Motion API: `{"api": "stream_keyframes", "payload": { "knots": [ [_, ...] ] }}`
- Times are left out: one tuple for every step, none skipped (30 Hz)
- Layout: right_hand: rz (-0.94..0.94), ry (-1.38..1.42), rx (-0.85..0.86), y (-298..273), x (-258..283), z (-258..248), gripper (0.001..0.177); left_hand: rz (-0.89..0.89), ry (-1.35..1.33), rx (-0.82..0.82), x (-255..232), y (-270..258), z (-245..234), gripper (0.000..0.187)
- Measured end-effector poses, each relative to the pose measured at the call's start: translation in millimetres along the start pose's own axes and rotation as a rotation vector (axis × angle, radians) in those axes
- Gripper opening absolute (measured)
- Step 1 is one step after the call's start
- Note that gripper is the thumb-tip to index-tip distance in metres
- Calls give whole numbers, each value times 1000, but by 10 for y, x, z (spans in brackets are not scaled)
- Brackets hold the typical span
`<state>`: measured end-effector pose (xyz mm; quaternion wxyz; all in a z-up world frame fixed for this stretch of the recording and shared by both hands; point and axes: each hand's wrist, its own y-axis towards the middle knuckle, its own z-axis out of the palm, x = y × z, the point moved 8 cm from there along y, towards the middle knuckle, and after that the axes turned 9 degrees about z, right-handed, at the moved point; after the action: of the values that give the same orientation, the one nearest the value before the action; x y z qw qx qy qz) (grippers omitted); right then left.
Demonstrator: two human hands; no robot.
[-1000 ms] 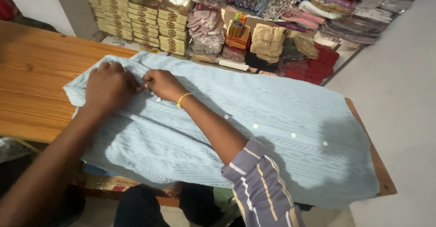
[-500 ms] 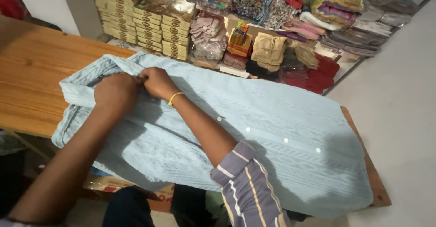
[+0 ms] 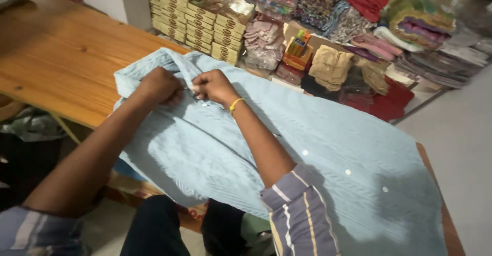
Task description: The recorder buttons and folds multiple shirts on a wooden table in a garment workshop.
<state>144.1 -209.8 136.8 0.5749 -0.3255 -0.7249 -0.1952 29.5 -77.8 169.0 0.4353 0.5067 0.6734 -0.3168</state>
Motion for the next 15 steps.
{"api": "stream_keyframes", "payload": {
  "knots": [
    [0, -1, 4, -33, 21, 9, 9, -2, -1, -3, 58, 16, 0, 28],
    [1, 21, 10, -66, 43, 13, 9, 23, -61, 2, 92, 36, 15, 28],
    [0, 44, 13, -93, 74, 5, 10, 51, -119, 9, 110, 71, 24, 28],
    [-2, 45, 13, -88, 94, 17, 10, 52, -117, 8, 91, 45, -1, 28],
    [12, 20, -4, -103, 75, 18, 10, 73, -153, 8, 75, 4, 4, 26],
    [25, -5, -22, -119, 56, 17, 11, 95, -189, 8, 58, -37, 11, 24],
    [25, -6, -22, -95, 41, 29, 11, 96, -190, 8, 66, -26, 22, 24],
    [-3, -4, -53, -75, 49, 14, 11, 107, -196, -3, 65, -16, 25, 25],
    [-31, 0, -82, -57, 49, 17, 11, 116, -202, -14, 77, -14, 21, 26],
    [-31, 0, -81, -56, 56, 41, 11, 115, -201, -14, 44, -42, 15, 26],
    [-19, 7, -124, -64, 51, 30, 10, 133, -179, -20, -4, -77, 5, 27],
    [-7, 14, -167, -73, 42, 19, 9, 151, -157, -26, -52, -110, -2, 27],
    [-3, 17, -165, -78, 42, 28, 9, 146, -156, -26, -18, -102, 4, 27],
    [-14, 32, -174, -86, 51, 24, 10, 152, -194, -16, 5, -92, 20, 29],
    [-26, 49, -187, -89, 76, 12, 10, 161, -229, -4, 9, -71, 26, 31]
  ]
}}
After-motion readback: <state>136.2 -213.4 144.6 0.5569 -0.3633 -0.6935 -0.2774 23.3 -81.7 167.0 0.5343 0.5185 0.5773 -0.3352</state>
